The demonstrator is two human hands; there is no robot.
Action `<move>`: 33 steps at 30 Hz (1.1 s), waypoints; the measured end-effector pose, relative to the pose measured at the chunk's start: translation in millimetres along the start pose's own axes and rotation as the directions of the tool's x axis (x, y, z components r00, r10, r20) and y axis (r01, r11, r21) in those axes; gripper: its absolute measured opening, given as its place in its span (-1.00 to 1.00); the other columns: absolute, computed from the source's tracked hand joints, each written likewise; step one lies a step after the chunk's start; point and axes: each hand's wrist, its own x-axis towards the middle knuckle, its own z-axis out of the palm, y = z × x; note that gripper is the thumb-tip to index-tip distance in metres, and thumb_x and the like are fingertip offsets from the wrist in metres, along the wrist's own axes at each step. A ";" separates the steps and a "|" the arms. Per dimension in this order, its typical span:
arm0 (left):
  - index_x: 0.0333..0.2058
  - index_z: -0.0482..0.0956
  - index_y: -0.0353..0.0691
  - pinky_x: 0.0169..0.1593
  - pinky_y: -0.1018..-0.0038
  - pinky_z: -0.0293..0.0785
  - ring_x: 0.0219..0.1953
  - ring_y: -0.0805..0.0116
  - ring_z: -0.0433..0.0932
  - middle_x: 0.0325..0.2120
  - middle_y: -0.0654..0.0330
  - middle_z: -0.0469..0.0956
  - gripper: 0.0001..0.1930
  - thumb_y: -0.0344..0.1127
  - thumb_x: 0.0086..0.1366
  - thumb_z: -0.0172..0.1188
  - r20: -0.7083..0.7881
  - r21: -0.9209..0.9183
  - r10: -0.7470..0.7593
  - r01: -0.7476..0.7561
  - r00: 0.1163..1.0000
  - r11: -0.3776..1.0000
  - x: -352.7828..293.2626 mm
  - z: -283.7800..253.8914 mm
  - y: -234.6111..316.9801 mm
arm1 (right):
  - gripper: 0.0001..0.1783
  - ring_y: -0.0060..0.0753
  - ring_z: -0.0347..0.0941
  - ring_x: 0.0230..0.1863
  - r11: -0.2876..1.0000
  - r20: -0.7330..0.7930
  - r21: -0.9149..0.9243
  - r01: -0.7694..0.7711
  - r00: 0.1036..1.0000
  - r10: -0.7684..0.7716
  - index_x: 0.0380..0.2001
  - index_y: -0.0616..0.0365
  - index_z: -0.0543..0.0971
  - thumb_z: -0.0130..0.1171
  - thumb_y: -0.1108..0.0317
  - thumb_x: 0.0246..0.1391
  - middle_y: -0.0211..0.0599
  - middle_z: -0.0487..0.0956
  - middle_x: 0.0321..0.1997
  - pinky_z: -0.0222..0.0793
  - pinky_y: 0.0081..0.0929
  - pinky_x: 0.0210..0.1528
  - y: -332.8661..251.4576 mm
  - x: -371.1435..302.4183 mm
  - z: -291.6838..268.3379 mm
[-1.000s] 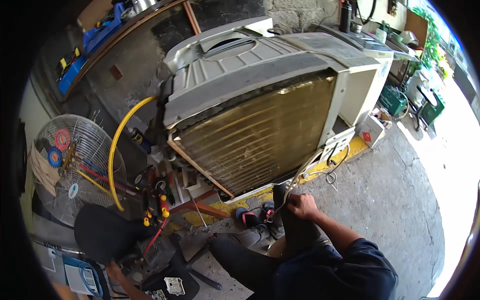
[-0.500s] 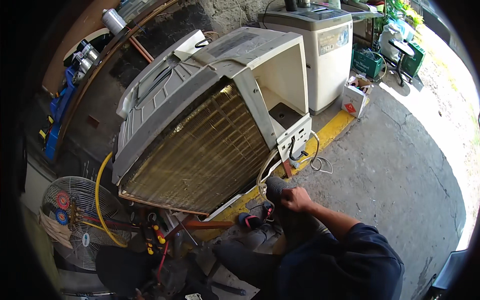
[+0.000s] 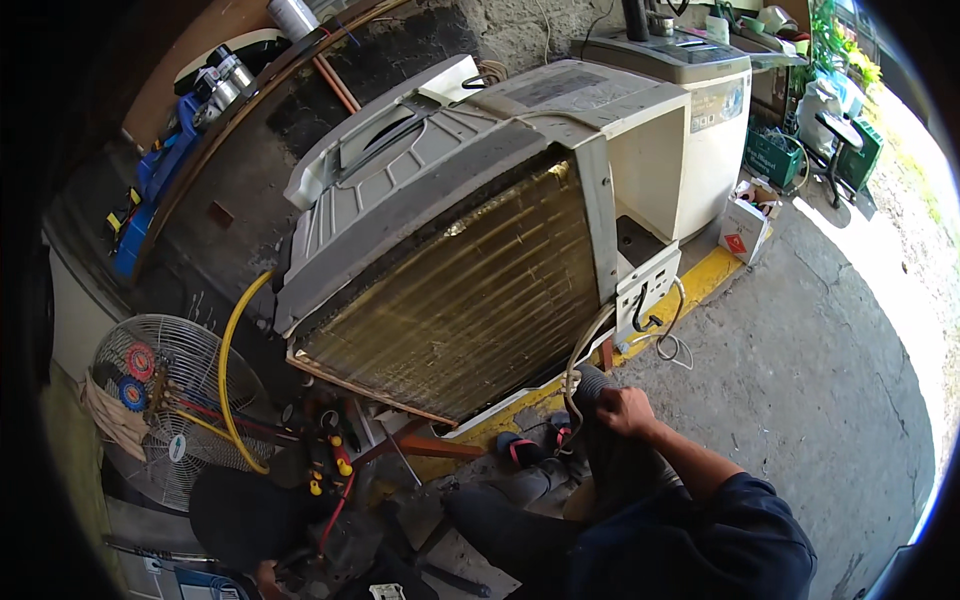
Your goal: The recorder is inspecting and repairing an air conditioning unit, using a multimeter and adjusting internal components.
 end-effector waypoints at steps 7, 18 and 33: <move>0.04 0.64 -0.31 -0.10 0.20 0.55 -0.20 0.09 0.64 -0.13 -0.02 0.67 -0.52 -0.01 0.39 0.18 -0.134 0.233 -0.151 0.180 0.979 0.956 49.3 32.2 -39.3 | -0.66 0.26 0.43 -0.49 0.999 0.031 -0.037 0.031 0.999 -0.030 -0.49 0.16 0.56 0.22 0.06 -0.09 0.01 0.57 -0.52 0.37 -0.08 -0.40 -10.0 5.9 2.9; -0.02 0.71 -0.19 -0.24 0.09 0.61 -0.30 0.09 0.71 -0.21 0.02 0.71 -0.51 0.12 0.38 0.18 -0.316 0.529 -0.256 0.394 0.914 0.752 108.7 67.3 -75.0 | -0.68 0.22 0.39 -0.53 0.997 0.015 -0.074 0.001 1.000 0.000 -0.48 0.17 0.57 0.22 0.09 -0.09 -0.01 0.56 -0.54 0.37 -0.09 -0.41 -20.8 3.2 -7.9; -0.14 0.66 -0.32 -0.10 -0.02 0.59 -0.05 -0.10 0.60 -0.12 -0.06 0.62 -0.55 -0.02 0.22 0.23 -0.523 0.386 -0.021 0.258 0.852 0.886 37.9 46.6 -26.6 | -0.68 -0.25 0.45 -0.47 0.999 0.060 0.045 0.013 0.998 -0.015 -0.31 0.40 0.63 0.22 0.27 0.07 -0.02 0.68 -0.41 0.41 -0.29 -0.32 3.1 5.6 -6.9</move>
